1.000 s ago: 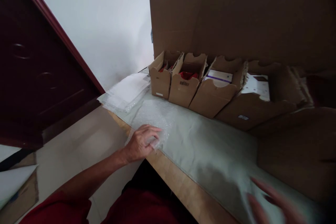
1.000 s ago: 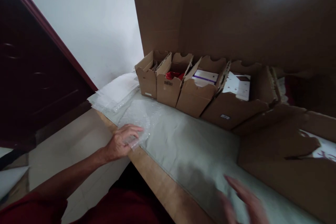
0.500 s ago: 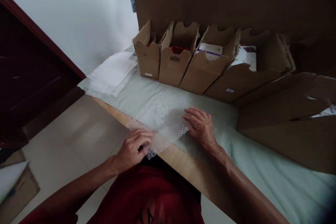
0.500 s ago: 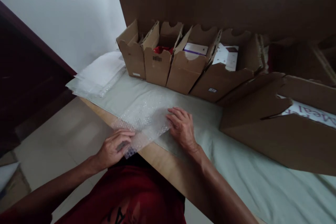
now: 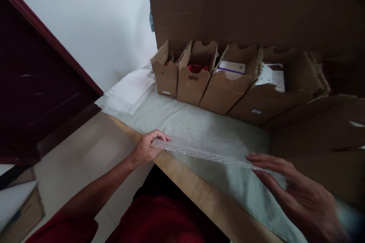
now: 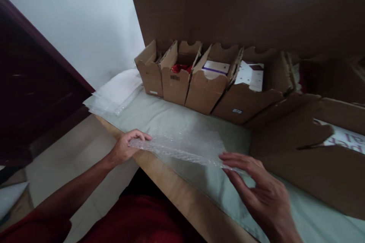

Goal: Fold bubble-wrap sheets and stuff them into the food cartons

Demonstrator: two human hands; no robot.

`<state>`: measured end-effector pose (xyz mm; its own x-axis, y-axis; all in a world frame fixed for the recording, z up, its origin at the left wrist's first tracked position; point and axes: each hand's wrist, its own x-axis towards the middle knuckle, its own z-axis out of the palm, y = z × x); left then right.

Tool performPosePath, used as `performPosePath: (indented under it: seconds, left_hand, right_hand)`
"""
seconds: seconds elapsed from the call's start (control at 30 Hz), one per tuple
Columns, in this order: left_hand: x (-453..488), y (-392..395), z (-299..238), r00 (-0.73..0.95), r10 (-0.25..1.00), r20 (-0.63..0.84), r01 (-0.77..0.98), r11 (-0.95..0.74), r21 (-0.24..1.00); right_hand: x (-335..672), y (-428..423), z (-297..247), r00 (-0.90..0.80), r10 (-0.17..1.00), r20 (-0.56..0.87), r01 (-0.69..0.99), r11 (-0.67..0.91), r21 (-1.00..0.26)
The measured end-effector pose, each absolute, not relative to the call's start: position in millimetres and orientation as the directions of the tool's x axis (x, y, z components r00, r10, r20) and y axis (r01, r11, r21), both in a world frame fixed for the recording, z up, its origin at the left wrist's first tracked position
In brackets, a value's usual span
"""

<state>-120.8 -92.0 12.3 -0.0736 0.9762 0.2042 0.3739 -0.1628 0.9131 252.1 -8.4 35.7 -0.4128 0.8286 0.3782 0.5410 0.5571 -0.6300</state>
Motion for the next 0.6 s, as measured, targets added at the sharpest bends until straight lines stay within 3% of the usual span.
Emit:
performPosePath:
  seconds: [0.1, 0.2, 0.3, 0.47, 0.6]
  left_hand:
    - [-117, -89, -2, -0.033, 0.998, 0.061, 0.330, -0.047, 0.943]
    - [-116, -93, -10, -0.019, 1.000, 0.014, 0.372, -0.006, 0.928]
    - [-120, -97, -10, 0.015, 1.000, 0.011, 0.359, -0.016, 0.933]
    - [-125, -97, -5, -0.009, 1.000, 0.011, 0.434, -0.006, 0.901]
    - [-125, -97, -5, 0.016, 0.999, 0.052, 0.466, -0.053, 0.883]
  right_hand:
    - [271, -12, 23, -0.279, 0.955, 0.095, 0.606, 0.252, -0.754]
    - [269, -14, 0, -0.290, 0.955, -0.066, 0.595, 0.125, -0.794]
    - [254, -21, -13, -0.362, 0.929, -0.082, 0.559, 0.146, -0.816]
    - [243, -27, -8, -0.251, 0.968, -0.022, 0.572, 0.130, -0.810]
    - [250, -20, -3, -0.350, 0.934, -0.075, 0.558, 0.144, -0.817]
